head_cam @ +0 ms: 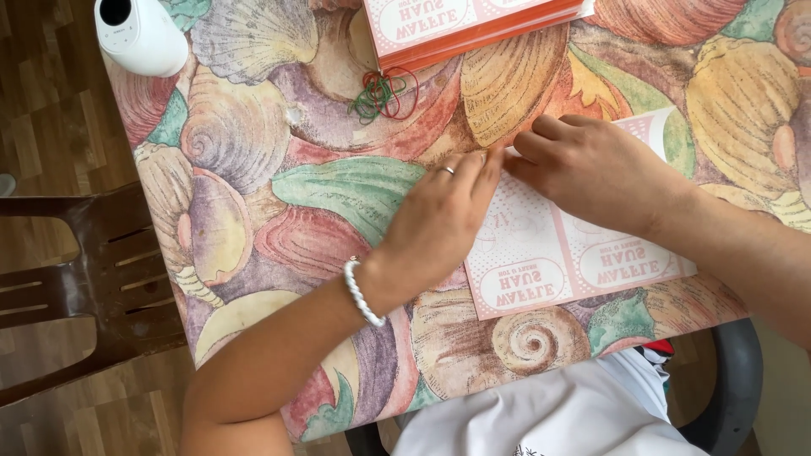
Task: Folding paper bags for a restaurant and stacking them on a table.
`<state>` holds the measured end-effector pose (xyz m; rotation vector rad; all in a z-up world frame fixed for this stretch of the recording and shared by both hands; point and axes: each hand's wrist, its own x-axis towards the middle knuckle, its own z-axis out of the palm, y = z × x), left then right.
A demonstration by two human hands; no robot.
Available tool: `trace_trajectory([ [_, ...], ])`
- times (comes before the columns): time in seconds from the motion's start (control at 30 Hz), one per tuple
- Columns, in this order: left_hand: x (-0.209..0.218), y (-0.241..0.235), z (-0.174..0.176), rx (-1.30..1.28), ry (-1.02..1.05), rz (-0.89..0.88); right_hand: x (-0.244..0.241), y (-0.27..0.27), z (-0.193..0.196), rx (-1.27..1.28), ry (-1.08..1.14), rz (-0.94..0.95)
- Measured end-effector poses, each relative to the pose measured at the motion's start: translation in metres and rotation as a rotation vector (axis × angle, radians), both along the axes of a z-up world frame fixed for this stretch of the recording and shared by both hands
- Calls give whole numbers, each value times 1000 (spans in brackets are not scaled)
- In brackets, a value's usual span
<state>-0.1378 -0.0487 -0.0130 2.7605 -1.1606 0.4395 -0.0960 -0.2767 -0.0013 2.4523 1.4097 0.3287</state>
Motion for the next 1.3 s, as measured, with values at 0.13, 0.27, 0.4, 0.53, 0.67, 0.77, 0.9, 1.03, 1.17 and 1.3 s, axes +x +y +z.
trace_trajectory([
  [0.13,-10,-10,-12,128,-150,101,3,-12,4,121,69,13],
  [0.27,-7,-11,-7,147,-102,113,3,-23,-5,88,33,24],
  [0.4,-6,-10,-3,188,-120,148,2,-24,-5,26,-12,10],
  [0.53,-1,-12,2,129,-122,159,3,-21,-6,-26,22,-26],
  [0.67,3,-16,4,140,-114,161,8,-24,0,13,26,-22],
  [0.77,6,-23,1,110,-51,170,11,-34,3,100,52,-5],
  [0.9,4,-31,-4,195,-52,203,13,-47,-4,28,51,44],
  [1.03,-1,-33,-10,282,-43,231,12,-46,-4,-14,51,52],
  [1.17,-3,-33,-8,331,-246,231,11,-43,-3,-70,-2,29],
  [1.3,6,-36,-4,213,-130,174,12,-41,-2,-39,27,-9],
])
